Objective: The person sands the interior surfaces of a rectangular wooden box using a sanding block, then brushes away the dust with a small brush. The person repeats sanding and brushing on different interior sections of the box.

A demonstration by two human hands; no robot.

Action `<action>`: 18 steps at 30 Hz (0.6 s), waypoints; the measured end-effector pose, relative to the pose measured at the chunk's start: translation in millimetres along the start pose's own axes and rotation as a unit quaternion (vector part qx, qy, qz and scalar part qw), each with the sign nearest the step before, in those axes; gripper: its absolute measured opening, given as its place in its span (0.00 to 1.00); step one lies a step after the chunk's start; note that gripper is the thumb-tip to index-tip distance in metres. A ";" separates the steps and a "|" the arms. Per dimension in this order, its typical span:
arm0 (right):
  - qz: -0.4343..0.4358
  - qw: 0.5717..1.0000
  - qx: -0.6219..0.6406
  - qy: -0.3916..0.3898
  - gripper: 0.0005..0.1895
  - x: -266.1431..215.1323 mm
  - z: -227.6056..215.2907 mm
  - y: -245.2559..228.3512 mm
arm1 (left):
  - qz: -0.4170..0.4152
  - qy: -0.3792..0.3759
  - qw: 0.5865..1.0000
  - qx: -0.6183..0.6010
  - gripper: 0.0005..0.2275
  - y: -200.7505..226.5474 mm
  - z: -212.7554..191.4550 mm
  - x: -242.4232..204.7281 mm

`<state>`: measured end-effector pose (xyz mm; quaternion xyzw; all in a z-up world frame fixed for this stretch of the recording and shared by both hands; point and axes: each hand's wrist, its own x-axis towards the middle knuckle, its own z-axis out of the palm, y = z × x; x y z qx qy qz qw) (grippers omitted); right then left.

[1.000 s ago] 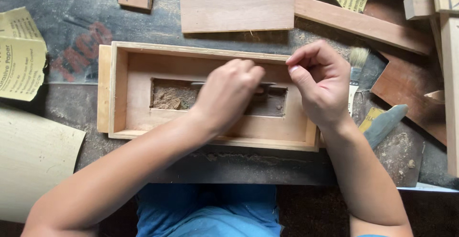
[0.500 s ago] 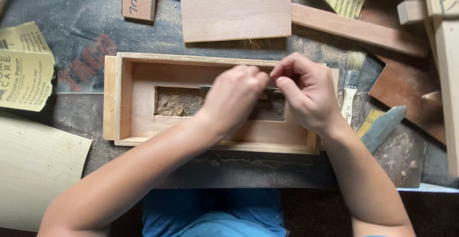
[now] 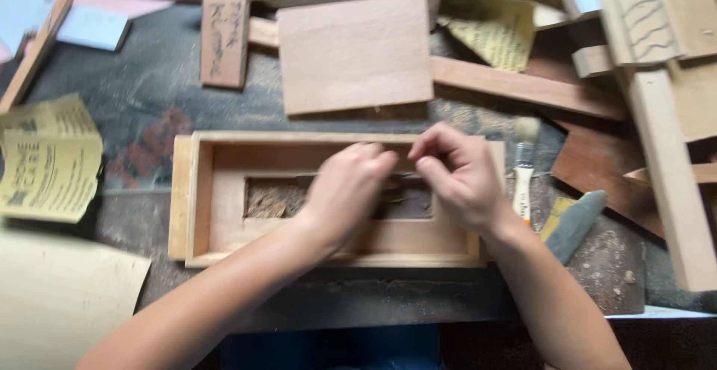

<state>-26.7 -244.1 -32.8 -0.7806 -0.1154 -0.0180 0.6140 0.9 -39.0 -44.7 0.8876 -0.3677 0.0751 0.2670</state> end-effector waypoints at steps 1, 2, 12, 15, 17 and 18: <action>0.015 1.000 0.003 0.001 0.03 0.5 0.0 0.6 | -0.002 -0.006 1.000 0.016 0.05 -5.1 -5.7 -0.9; 0.030 1.000 0.006 0.002 0.03 0.6 1.7 0.3 | -0.009 -0.020 1.000 0.021 0.04 -5.8 -9.2 -1.6; -0.040 0.999 -0.019 0.023 0.03 4.1 -2.2 -9.5 | 0.047 -0.001 0.998 0.041 0.07 25.5 11.3 20.3; -0.025 0.999 -0.021 0.020 0.03 3.6 -3.3 -5.2 | -0.008 -0.043 0.997 0.069 0.05 16.6 1.7 12.2; -0.025 0.999 -0.029 0.012 0.02 3.1 -3.1 -1.2 | -0.027 -0.056 0.995 0.081 0.05 14.0 -1.6 10.2; -0.025 0.999 -0.032 0.007 0.02 3.3 -2.5 0.6 | -0.018 -0.051 0.995 0.088 0.05 13.3 -3.5 8.7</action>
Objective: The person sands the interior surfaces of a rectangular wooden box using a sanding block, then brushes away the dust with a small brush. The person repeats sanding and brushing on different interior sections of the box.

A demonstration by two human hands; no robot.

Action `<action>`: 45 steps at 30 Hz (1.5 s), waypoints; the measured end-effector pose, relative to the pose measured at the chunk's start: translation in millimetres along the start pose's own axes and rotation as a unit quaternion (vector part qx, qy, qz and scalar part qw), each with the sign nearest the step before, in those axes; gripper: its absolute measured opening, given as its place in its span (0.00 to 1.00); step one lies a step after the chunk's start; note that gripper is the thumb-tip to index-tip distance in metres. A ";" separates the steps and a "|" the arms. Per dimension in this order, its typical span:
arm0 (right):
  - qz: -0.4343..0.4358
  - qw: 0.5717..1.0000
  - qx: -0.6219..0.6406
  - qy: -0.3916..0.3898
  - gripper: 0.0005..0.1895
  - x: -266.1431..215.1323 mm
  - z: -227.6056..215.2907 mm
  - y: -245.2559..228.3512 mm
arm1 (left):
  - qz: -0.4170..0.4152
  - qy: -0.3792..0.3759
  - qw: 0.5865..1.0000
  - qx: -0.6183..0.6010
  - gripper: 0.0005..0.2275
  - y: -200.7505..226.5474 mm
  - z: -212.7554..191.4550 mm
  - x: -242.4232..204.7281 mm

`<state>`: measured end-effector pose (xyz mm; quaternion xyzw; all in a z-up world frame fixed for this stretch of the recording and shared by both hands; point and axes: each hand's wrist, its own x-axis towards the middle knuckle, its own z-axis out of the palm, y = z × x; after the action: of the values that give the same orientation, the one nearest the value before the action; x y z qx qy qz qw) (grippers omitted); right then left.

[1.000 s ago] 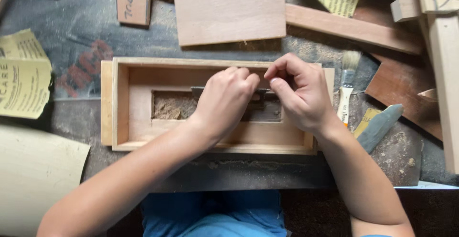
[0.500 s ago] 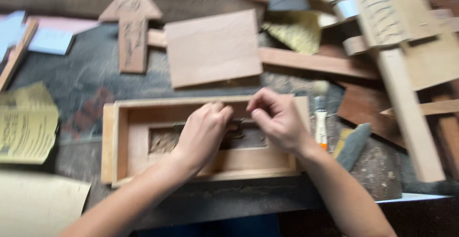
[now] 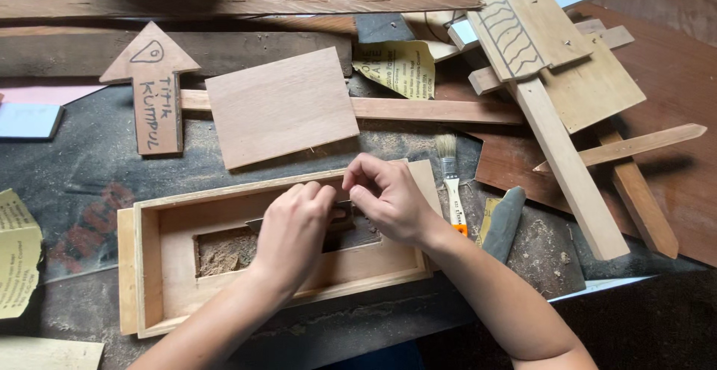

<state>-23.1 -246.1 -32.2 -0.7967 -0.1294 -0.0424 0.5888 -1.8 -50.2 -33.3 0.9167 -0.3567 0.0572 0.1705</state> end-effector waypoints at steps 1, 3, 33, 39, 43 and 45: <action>0.012 1.000 0.013 0.000 0.03 0.4 0.2 1.5 | 0.007 0.007 1.000 0.006 0.06 0.6 -0.2 -0.4; 0.035 0.998 0.042 -0.002 0.04 0.4 2.2 2.9 | 0.028 0.041 0.999 -0.004 0.09 3.8 3.6 4.5; 0.011 0.967 0.247 0.066 0.05 -6.6 -5.1 20.4 | 0.032 0.073 0.996 -0.036 0.02 18.8 16.8 18.3; 0.013 0.969 0.235 0.070 0.05 -8.4 -7.0 18.7 | 0.015 0.043 0.999 -0.006 0.02 5.2 8.3 6.5; 0.009 0.977 0.205 0.064 0.06 -10.2 -6.5 23.3 | 0.010 0.042 0.999 0.000 0.04 -0.6 5.0 2.0; 0.010 0.978 0.197 0.065 0.06 -9.2 -5.4 22.2 | 0.023 0.043 0.999 0.007 0.03 8.2 9.8 8.7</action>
<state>-25.9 -258.7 -53.2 -0.6616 -0.0882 -0.0617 0.7421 -1.1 -64.9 -38.3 0.9061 -0.3694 0.1033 0.1785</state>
